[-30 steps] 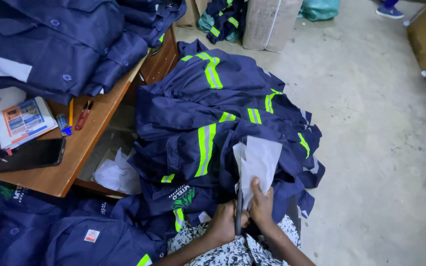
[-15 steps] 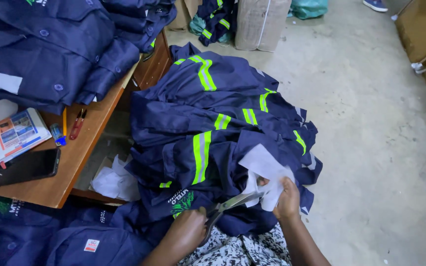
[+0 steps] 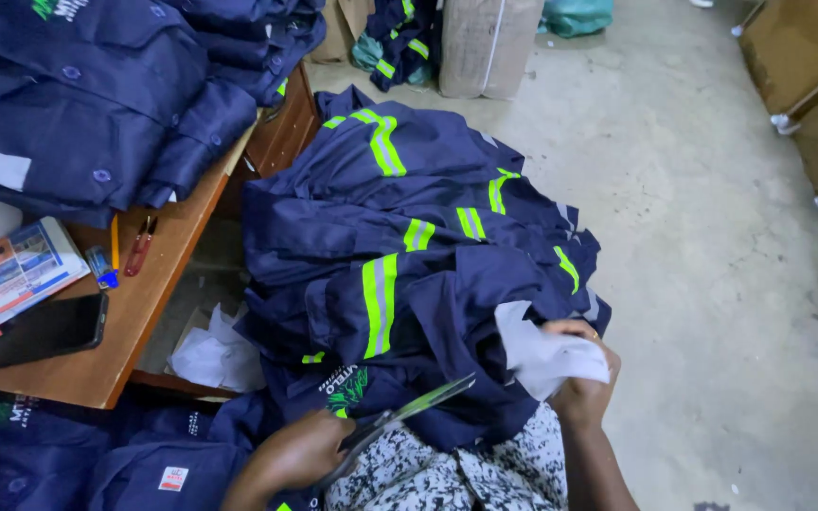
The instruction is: Trimming excess backing material from embroidered logos on work jackets using scissors
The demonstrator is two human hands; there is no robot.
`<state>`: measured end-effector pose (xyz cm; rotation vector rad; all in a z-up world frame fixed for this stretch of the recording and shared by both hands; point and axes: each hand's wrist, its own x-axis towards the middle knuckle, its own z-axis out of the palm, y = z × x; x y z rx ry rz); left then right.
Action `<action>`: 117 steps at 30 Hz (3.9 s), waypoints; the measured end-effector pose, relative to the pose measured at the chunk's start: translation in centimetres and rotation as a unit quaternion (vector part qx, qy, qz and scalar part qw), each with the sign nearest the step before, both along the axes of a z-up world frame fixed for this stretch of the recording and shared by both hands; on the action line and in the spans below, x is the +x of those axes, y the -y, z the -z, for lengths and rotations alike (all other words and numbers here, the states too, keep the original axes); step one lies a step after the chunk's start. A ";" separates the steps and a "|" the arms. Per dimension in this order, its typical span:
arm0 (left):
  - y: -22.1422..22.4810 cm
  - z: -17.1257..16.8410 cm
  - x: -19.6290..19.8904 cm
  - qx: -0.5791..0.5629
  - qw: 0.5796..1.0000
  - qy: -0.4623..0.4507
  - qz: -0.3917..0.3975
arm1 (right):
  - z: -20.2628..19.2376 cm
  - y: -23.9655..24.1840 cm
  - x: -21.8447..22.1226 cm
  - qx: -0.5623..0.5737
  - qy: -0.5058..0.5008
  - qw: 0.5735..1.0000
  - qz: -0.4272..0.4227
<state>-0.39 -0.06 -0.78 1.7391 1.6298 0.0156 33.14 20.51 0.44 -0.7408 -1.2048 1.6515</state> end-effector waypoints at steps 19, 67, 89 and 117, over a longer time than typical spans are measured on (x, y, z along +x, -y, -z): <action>-2.6 -1.9 6.5 0.001 0.979 0.202 0.012 | -3.8 2.7 3.2 0.092 0.516 0.852 0.016; -5.7 2.9 12.9 0.112 0.974 0.140 -0.138 | 0.8 3.8 -1.5 0.048 0.202 0.976 0.058; -6.4 -5.2 11.3 -0.082 0.882 0.367 -0.284 | 2.6 5.8 -3.2 0.291 0.280 0.915 0.008; -14.5 -4.1 4.7 0.276 0.864 0.130 -0.400 | 3.8 -23.0 -9.2 0.326 0.452 0.793 0.244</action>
